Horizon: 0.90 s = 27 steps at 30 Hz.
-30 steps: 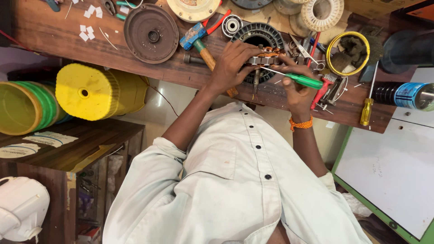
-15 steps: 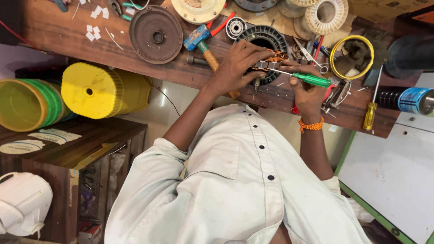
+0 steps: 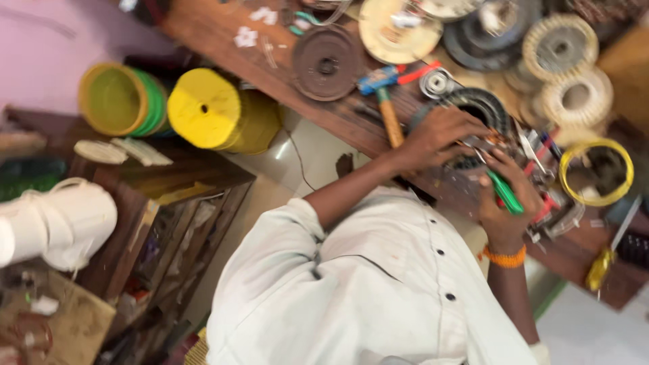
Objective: The person uses a screwdriver to adjust a motor stator on a workbench, then handles a small copper coil and connects it to a power strip. Finally, the person pours a dark liquid from a plastic bottle onto the stator windings.
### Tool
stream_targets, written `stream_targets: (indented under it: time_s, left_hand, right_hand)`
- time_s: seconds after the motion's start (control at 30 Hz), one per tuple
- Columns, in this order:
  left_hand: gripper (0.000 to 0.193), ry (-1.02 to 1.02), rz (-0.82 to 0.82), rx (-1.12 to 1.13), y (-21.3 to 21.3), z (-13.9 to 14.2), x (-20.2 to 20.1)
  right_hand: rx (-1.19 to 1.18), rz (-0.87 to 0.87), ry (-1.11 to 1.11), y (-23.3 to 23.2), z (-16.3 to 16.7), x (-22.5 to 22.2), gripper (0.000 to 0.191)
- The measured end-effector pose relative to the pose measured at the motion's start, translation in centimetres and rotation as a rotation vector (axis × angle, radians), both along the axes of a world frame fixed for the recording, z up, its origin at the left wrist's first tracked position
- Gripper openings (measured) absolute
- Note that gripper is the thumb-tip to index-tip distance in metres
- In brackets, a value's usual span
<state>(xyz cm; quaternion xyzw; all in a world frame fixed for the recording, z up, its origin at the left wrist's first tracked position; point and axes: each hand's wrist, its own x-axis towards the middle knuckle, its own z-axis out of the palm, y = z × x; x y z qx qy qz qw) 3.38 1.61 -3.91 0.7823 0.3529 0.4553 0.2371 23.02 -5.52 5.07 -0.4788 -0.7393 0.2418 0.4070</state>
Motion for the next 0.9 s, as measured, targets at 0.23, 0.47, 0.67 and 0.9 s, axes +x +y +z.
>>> stream_targets:
  time_s: [0.23, 0.47, 0.67, 0.9]
  left_hand:
    - [0.047, -0.026, 0.001, -0.001, 1.2, -1.8, 1.7]
    - [0.047, -0.022, 0.003, -0.013, 1.3, -2.2, 2.2]
    - [0.049, -0.034, -0.025, -0.027, 1.6, -2.6, 2.4]
    - [0.047, -0.01, -0.044, -0.049, 2.0, -2.6, 2.5]
  right_hand:
    - [0.011, 0.012, 0.06, 1.2, -1.8, 0.8, 0.024]
    - [-0.028, 0.024, 0.091, 1.8, -3.3, 2.9, 0.023]
    - [0.043, 0.029, 0.085, 1.7, -5.9, 2.9, 0.024]
    - [-0.112, -0.038, 0.425, 1.7, -5.3, 1.6, 0.032]
